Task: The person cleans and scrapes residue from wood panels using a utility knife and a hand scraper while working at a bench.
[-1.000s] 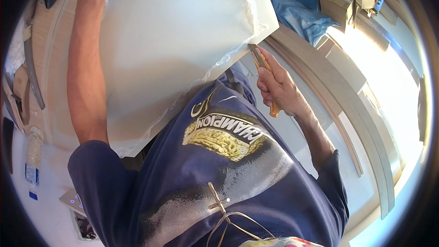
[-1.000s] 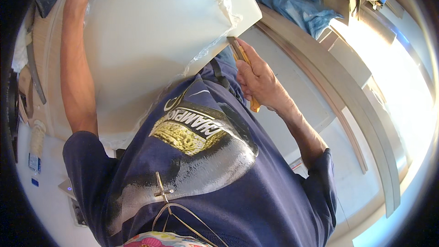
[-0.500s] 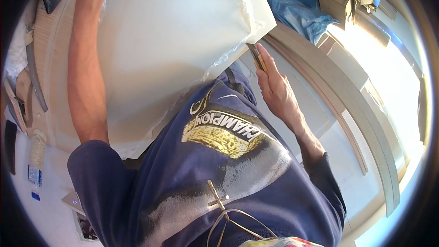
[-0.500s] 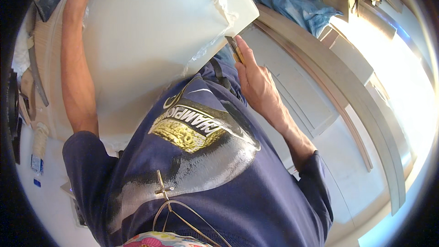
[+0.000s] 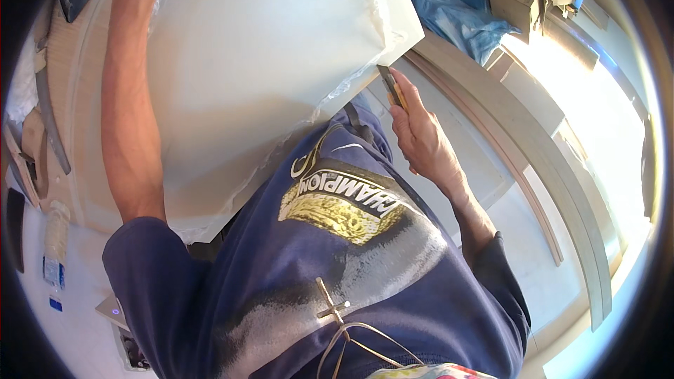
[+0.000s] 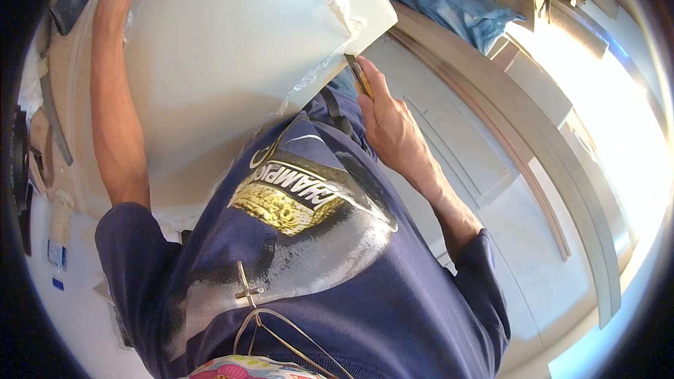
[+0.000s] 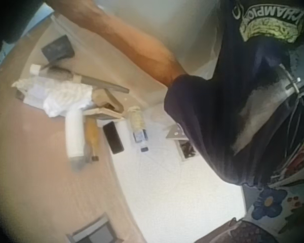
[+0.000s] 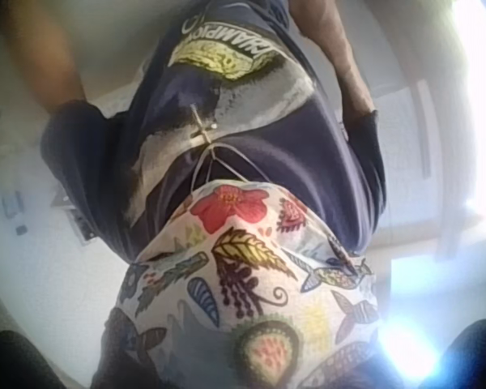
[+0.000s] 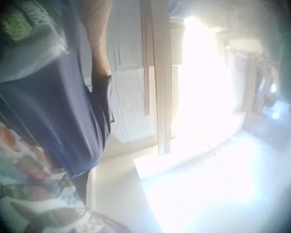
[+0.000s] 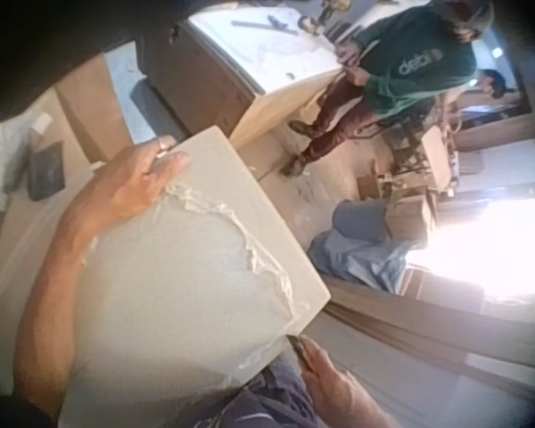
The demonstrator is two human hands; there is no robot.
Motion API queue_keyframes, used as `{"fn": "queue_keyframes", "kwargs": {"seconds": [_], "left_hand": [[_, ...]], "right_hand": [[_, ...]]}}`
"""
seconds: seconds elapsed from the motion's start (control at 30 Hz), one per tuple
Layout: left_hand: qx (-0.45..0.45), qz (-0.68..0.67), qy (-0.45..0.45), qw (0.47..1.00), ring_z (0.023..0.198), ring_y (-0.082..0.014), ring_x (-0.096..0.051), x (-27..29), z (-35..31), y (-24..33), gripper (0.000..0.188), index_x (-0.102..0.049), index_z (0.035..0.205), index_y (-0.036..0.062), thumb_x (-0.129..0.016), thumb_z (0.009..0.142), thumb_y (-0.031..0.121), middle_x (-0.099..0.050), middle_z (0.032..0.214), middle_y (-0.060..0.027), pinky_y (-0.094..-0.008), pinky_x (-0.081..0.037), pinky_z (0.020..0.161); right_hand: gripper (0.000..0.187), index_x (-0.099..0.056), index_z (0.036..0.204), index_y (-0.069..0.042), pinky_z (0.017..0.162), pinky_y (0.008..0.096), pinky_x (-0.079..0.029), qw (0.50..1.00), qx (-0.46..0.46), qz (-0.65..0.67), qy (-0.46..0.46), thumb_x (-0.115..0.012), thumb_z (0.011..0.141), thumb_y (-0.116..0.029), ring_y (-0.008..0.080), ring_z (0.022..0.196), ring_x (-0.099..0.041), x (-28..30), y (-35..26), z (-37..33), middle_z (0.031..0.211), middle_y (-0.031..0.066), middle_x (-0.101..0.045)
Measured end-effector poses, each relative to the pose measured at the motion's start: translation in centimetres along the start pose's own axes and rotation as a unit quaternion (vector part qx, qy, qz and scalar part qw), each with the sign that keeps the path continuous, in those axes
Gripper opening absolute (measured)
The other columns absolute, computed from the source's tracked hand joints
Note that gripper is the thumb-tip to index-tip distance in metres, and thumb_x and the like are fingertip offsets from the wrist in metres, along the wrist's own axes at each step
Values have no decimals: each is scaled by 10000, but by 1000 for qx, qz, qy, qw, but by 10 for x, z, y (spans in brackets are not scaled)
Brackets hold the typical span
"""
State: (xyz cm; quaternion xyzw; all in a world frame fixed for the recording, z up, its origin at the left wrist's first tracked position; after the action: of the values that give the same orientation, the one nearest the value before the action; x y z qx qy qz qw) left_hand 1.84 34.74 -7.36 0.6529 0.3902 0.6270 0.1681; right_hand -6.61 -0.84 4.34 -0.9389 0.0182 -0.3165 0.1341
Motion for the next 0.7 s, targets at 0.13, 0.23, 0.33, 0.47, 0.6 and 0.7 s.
{"fn": "queue_keyframes", "kwargs": {"seconds": [0.13, 0.23, 0.33, 0.47, 0.6, 0.7], "left_hand": [[-2, 18, 13, 1000, 1268, -409, -609, -4, -1, -1, 660, -558, 1387, -83, -516, 1054, 486, -630, 1343, -297, -460, -469, 1079], [18, 24, 10, 999, 1277, -411, -602, 1, -5, -4, 666, -556, 1390, -82, -518, 1052, 489, -623, 1350, -302, -464, -465, 1085], [4, 20, 9, 1000, 1293, -413, -590, 0, -3, -2, 665, -553, 1397, -80, -518, 1051, 486, -613, 1365, -304, -470, -457, 1095], [47, 58, 2, 997, 1310, -413, -577, 2, -3, 3, 655, -546, 1404, -81, -514, 1055, 472, -601, 1381, -306, -472, -446, 1109], [32, 26, -7, 999, 1333, -411, -559, 9, 1, 15, 656, -532, 1418, -81, -506, 1058, 467, -582, 1407, -306, -462, -430, 1127], [10, -53, -118, 992, 1349, -411, -545, 12, -10, 33, 659, -522, 1430, -79, -504, 1059, 466, -570, 1426, -302, -452, -416, 1142]], "right_hand": [[530, -314, 1553, -93, 784, 558, -509, 993, -71, 79, -59, -486, 1052, -120, 502, 895, -685, -3, 5, 1, 934, 323, -687], [529, -309, 1553, -91, 771, 551, -507, 991, -77, 82, -77, -482, 1053, -119, 495, 864, -689, -2, 3, 3, 902, 321, -682], [533, -303, 1554, -95, 765, 546, -510, 995, -51, 66, -62, -480, 1052, -119, 490, 854, -691, -2, 1, 5, 886, 319, -681], [546, -290, 1562, -107, 769, 547, -514, 998, -31, 39, -37, -480, 1049, -122, 489, 848, -691, -6, 1, 6, 877, 317, -681], [554, -288, 1563, -110, 795, 563, -505, 999, -22, 28, -15, -487, 1046, -130, 509, 870, -682, -2, 3, 10, 896, 334, -680], [562, -287, 1564, -111, 803, 579, -503, 991, -72, 78, -76, -496, 1043, -132, 524, 910, -671, 3, 12, 6, 953, 340, -688]]}}
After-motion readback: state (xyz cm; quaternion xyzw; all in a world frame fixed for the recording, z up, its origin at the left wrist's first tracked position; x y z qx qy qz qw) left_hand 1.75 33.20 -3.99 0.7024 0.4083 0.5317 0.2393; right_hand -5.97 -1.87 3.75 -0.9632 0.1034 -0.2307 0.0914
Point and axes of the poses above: each hand's wrist, its own z-axis towards the middle knuckle, its own x-axis out of the back of the hand, y = z × x, the point moved 6 cm from there along z, towards the middle knuckle
